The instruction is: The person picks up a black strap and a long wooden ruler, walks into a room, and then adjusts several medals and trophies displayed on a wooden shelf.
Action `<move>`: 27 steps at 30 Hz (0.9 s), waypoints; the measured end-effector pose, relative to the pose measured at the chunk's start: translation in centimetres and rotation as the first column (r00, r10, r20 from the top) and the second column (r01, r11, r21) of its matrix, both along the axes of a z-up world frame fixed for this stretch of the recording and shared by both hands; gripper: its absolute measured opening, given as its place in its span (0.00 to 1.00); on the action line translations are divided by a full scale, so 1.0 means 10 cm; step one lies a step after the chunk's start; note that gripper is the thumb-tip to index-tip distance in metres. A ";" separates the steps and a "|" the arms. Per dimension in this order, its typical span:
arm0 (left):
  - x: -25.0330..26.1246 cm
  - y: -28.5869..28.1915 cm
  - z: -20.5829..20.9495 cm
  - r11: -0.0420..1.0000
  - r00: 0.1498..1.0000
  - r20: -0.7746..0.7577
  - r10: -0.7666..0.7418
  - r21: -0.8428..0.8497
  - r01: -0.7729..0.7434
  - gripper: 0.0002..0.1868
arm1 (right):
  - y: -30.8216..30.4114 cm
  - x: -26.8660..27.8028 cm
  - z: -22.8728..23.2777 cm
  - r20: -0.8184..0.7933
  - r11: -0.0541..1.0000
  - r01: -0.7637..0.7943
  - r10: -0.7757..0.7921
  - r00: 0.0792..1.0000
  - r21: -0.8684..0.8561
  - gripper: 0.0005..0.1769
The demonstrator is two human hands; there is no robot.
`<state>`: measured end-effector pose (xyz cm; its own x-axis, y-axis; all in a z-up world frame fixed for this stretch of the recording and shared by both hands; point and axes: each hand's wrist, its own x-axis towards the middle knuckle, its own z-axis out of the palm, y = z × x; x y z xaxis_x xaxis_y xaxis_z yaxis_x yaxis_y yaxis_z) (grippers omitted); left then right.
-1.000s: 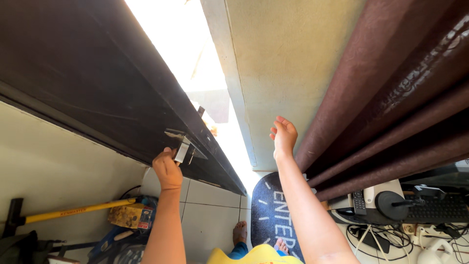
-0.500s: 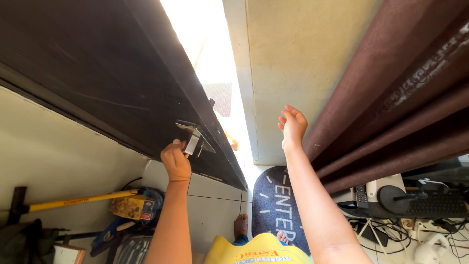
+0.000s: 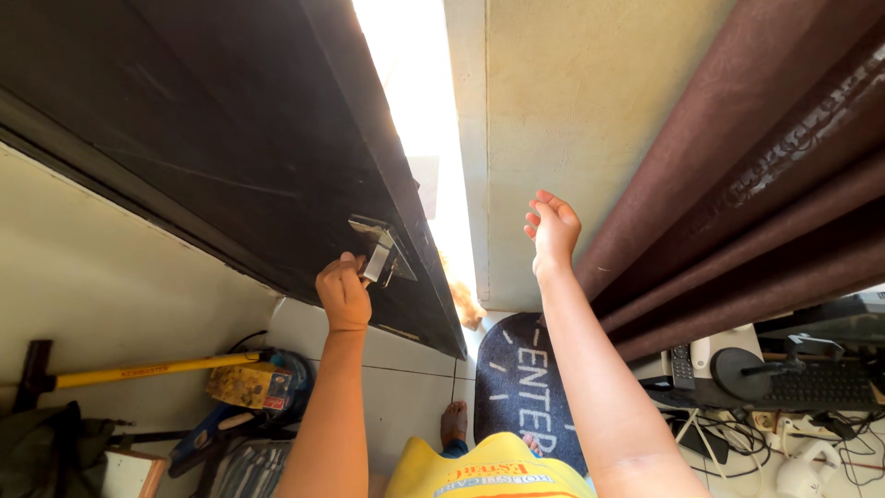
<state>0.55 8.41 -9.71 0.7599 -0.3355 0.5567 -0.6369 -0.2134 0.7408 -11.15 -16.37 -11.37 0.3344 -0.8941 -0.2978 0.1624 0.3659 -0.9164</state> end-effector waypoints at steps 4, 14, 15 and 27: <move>0.02 -0.02 -0.01 1.000 0.999 0.042 0.007 0.022 -0.008 0.22 | 0.00 -0.03 0.01 -0.002 1.000 0.004 -0.004 1.000 -0.017 0.11; 0.09 -0.07 -0.08 0.997 0.997 0.071 0.002 0.082 -0.008 0.19 | 0.06 -0.10 0.07 -0.003 1.000 0.012 -0.012 1.000 -0.008 0.11; 0.10 -0.07 -0.09 0.997 0.999 0.053 0.006 0.083 -0.010 0.18 | 0.07 -0.11 0.08 -0.007 1.000 0.012 -0.012 1.000 -0.007 0.11; 0.18 -0.15 -0.07 0.993 0.962 0.271 -0.017 0.118 -0.015 0.14 | 0.08 -0.10 0.09 0.002 1.000 0.009 -0.009 1.000 -0.011 0.11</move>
<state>2.37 6.86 -10.44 0.5856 -0.4116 0.6984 -0.8106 -0.2879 0.5099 -12.16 -15.55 -10.48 0.3271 -0.9003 -0.2871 0.1670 0.3541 -0.9202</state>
